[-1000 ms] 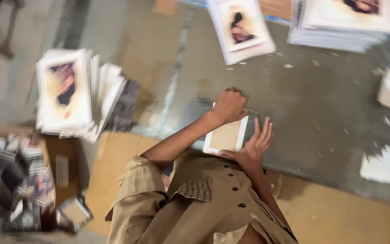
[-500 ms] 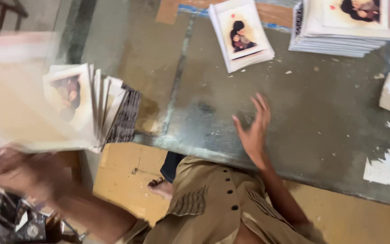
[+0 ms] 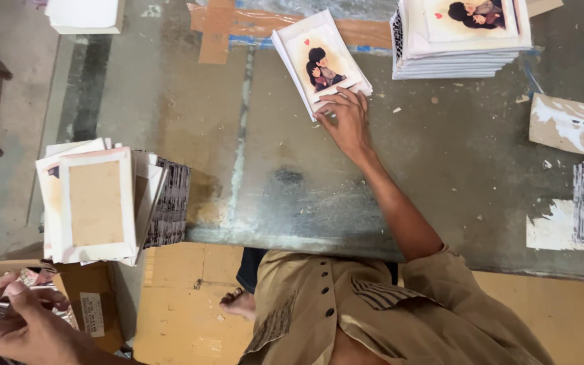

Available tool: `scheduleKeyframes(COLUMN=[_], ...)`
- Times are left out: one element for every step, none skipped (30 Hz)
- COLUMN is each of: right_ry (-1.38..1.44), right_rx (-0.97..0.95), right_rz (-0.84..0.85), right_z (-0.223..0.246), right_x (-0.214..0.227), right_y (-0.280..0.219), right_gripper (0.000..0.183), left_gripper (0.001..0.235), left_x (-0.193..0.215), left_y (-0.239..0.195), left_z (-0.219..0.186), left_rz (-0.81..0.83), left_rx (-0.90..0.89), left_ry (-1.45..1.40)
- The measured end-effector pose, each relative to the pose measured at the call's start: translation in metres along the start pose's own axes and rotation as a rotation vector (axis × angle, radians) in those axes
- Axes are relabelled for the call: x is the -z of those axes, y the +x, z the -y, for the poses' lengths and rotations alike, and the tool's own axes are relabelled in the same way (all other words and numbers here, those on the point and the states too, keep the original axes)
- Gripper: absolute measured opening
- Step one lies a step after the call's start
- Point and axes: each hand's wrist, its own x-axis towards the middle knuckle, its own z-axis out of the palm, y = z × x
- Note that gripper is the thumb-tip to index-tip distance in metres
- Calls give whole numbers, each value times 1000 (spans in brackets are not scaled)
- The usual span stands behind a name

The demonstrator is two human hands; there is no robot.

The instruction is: The person assembles small cardboard frames by hand, folding the edges of precut paper covers over cardboard backing and pressing them down to adhere.

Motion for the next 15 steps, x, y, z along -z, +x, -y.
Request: scheduleKeyframes(right_ry=[20,39,38,37,38,35,34,32,30,28,26,17,7,-2,-9], right_rx=[8,16,23,30,39,43,50,57,61,64,67,74,83,91,88], right_rz=[2,5,15,25,35,51,64,77,82,86,97,88,79,71,73], right_z=[-2,-3,-4,-5,-5,-5,-3,-1,1,3,4,5,6,7,8], right_x=[0,0,1,2,2,1,0,-1,-2,-3,-3,-3,-3,-2,-1], right_y=[-2,-3,-3,-1,2,3,7,10,12,14,13,11,10,10,10], right_gripper=[18,21,21,22,22,22,21,21,22,24,25,24,24,24,24], left_gripper=[19,22,24,27,26,25,24,24,22,18,17,20,15,16,16], left_x=[-5,-12,-17,-24,-30,-33,-44,-51,-69,-86,-114,-144,-169,-206,-245], left_y=[-3,-2,-4,-8,-15,-29,-33,-39,-39,-49,-70,-89,-100,-112,-115], left_z=[-10,-17,-25,-29,-30,-32,-26,-19,-6,4,10,15,20,22,24], left_rz=[-16,-28,-67,-106,-131,-153,-195,-229,-277,-170,-62,49,191,261,385], left_rx=[36,66,118,171,98,23,-149,-322,-583,-530,-472,-413,-225,-136,145], left_ry=[8,12,33,52,185,317,274,240,29,-122,-268,-414,-301,-308,-417])
